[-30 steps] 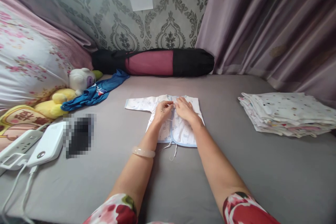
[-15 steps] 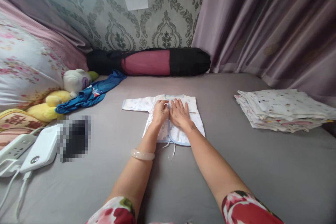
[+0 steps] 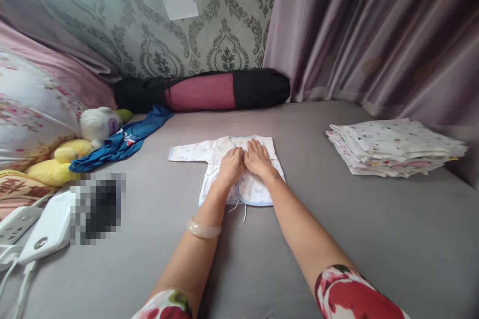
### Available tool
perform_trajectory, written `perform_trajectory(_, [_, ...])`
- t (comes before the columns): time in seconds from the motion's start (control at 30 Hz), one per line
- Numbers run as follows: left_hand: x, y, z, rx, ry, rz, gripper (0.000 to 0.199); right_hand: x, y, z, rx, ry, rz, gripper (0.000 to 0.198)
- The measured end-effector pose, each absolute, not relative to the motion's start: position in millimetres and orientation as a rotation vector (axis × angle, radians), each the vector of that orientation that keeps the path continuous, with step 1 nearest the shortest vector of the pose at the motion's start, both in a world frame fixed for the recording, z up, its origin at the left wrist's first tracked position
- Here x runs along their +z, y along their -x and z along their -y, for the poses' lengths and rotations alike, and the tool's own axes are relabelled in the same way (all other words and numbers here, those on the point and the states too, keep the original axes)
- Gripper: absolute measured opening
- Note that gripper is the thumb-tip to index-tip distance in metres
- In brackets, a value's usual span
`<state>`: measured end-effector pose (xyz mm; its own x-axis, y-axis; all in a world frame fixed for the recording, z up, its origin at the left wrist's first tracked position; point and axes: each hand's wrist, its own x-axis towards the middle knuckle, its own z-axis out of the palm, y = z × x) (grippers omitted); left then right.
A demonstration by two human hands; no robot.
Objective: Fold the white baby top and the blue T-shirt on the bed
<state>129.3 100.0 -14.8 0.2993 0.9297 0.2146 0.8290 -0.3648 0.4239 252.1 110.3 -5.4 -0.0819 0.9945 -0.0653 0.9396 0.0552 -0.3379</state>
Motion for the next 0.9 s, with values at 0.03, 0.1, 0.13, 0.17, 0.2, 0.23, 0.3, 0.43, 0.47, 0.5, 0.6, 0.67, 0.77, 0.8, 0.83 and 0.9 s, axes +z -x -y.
perform_trajectory(0.03, [-16.4,-129.0,-99.7,0.588,-2.375,-1.624,0.036,-6.8,-253.1,-110.2,0.407,2.014,2.129,0.06])
perform_trajectory(0.1, [-19.5,-128.5,-98.8,0.524,-2.419,-1.651,0.036,-8.9,-255.8,-110.4,0.353,2.053,2.112,0.061])
perform_trajectory(0.13, [-20.5,-128.4,-98.2,0.502,-2.427,-1.663,0.038,-9.6,-257.2,-110.6,0.333,2.071,2.104,0.062])
perform_trajectory(0.17, [-21.0,-128.4,-97.6,0.484,-2.428,-1.672,0.039,-10.1,-258.7,-110.8,0.316,2.087,2.095,0.062])
perform_trajectory(0.2, [-20.7,-128.4,-96.8,0.464,-2.423,-1.68,0.041,-10.4,-260.0,-111.0,0.302,2.103,2.086,0.062])
perform_trajectory(0.23, [-19.8,-128.5,-95.9,0.443,-2.416,-1.685,0.042,-10.5,-261.2,-111.0,0.292,2.12,2.073,0.062])
perform_trajectory(0.3, [-16.5,-128.7,-93.9,0.399,-2.398,-1.69,0.045,-10.3,-263.6,-111.1,0.274,2.156,2.038,0.063])
perform_trajectory(0.43, [-9.3,-128.7,-91.2,0.329,-2.37,-1.682,0.048,-9.9,-269.1,-112.0,0.237,2.235,1.952,0.063])
perform_trajectory(0.47, [-8.2,-128.8,-91.0,0.319,-2.363,-1.683,0.048,-9.9,-270.6,-112.5,0.232,2.248,1.937,0.063])
perform_trajectory(0.5, [-7.5,-128.9,-90.9,0.314,-2.355,-1.685,0.048,-9.7,-272.1,-113.1,0.231,2.259,1.926,0.063])
perform_trajectory(0.6, [-6.9,-129.9,-91.0,0.323,-2.329,-1.72,0.048,-8.7,-276.2,-114.6,0.225,2.283,1.9,0.063])
perform_trajectory(0.67, [-7.0,-130.8,-90.8,0.326,-2.309,-1.757,0.05,-7.7,-277.9,-115.1,0.189,2.269,1.898,0.062])
perform_trajectory(0.77, [-8.0,-131.4,-90.3,0.312,-2.305,-1.776,0.053,-7.4,-278.4,-115.2,0.11,2.17,1.956,0.062])
perform_trajectory(0.8, [-8.7,-131.3,-90.1,0.301,-2.309,-1.771,0.053,-8.0,-278.1,-115.2,0.106,2.146,1.979,0.062])
perform_trajectory(0.83, [-9.5,-130.9,-90.1,0.289,-2.312,-1.765,0.053,-9.0,-277.8,-115.2,0.117,2.138,1.996,0.062])
perform_trajectory(0.9, [-11.1,-129.9,-90.4,0.264,-2.315,-1.755,0.053,-11.3,-277.0,-115.4,0.156,2.156,2.007,0.063])
